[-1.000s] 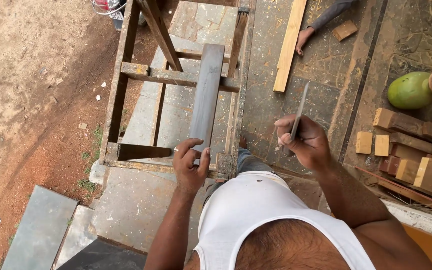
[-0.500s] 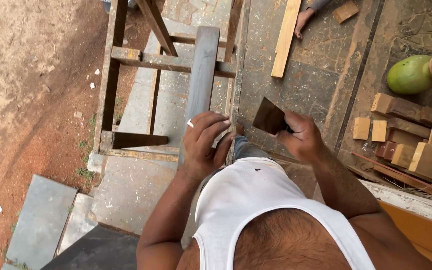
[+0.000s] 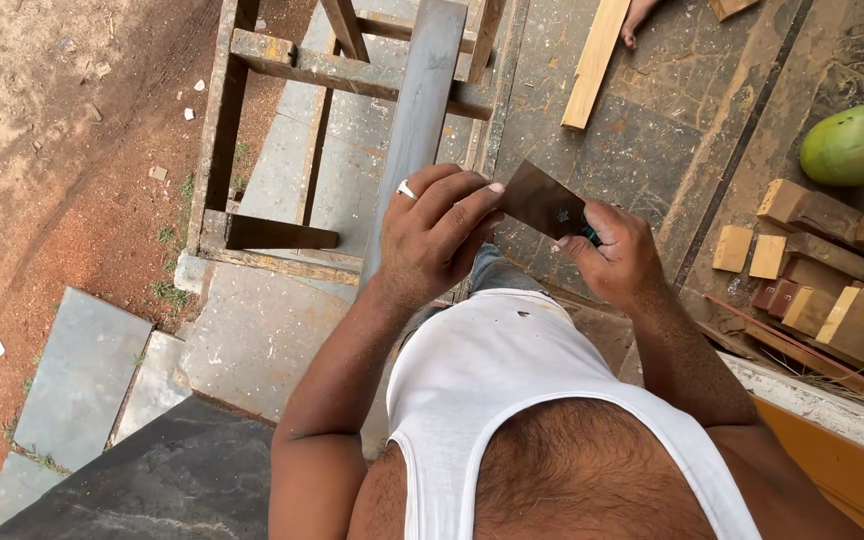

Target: Use a hand scraper to smooth the surface of a wood piece.

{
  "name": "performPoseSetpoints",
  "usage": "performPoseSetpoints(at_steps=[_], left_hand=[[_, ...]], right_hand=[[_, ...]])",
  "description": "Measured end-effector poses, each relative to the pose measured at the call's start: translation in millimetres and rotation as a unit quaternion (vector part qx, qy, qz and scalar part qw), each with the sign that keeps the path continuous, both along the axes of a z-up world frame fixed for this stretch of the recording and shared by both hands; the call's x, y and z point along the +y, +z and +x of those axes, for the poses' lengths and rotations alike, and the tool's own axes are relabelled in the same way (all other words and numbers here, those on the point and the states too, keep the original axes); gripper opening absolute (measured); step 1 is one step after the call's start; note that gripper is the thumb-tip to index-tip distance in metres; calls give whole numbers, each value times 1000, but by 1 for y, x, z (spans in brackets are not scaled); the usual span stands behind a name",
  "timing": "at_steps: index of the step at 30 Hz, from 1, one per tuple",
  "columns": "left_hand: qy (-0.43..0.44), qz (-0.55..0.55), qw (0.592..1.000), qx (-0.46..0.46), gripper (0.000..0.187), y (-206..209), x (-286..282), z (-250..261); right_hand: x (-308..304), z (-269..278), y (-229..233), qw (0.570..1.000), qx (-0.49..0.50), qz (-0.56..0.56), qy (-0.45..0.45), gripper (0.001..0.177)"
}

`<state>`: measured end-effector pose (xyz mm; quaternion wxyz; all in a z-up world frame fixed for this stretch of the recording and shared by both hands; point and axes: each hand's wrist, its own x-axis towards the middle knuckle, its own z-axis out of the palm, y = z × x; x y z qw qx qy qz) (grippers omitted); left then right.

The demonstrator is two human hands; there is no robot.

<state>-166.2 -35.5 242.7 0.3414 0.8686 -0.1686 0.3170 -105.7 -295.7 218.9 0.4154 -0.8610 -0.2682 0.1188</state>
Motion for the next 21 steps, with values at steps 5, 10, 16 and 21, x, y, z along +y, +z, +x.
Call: performPoseSetpoints(at_steps=[5,10,16,21], left_hand=[[2,0,1000,-8,31,-5,-2,-1],[1,-9,1000,-3,29,-10,-1,-2],[-16,31,997,67,45,-6,-1,2],[-57,49,987,144,59,11,-1,7]], right_hand=[[-1,0,-1,1000,-5,-13,-1,24],[-2,-1,0,1000,-16,-23,-7,23],[-4,-2,2,998,-53,-40,-12,24],[-6,-4,4,996,-65,-61,-29,28]])
